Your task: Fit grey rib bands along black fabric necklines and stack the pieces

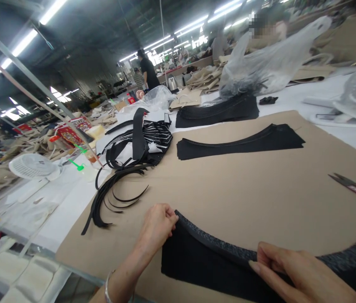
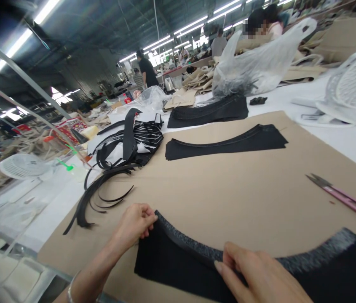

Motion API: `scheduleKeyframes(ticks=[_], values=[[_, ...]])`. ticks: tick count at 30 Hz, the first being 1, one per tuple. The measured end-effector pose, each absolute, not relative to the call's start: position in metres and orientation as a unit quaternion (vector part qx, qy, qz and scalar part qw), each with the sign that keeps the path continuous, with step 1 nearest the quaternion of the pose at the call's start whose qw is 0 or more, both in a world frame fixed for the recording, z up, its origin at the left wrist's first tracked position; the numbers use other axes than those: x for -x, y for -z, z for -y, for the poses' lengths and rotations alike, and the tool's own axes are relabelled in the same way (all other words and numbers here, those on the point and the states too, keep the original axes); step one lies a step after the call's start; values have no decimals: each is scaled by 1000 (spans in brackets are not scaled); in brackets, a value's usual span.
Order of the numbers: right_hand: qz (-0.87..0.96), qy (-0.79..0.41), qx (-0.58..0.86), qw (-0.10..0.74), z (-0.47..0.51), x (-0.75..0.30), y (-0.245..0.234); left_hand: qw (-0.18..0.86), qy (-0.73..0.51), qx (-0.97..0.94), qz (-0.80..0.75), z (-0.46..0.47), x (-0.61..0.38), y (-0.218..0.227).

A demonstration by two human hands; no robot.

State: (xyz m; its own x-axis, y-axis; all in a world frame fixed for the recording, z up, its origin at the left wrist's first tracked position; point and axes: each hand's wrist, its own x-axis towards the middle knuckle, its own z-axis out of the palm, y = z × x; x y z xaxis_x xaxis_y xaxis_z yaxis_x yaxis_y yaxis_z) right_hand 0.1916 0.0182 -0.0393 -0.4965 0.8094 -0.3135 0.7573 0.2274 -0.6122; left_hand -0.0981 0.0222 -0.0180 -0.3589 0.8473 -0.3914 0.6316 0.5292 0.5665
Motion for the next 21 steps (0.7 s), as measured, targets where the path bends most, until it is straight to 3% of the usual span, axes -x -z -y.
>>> scheduleKeyframes(ticks=[15,21], values=[[789,-305,534,-12,-12,-184,24,194,-128,-521,-821,-9,85,10],[803,-278,527,4,-10,-183,24,51,-244,-633,-733,3,79,26]])
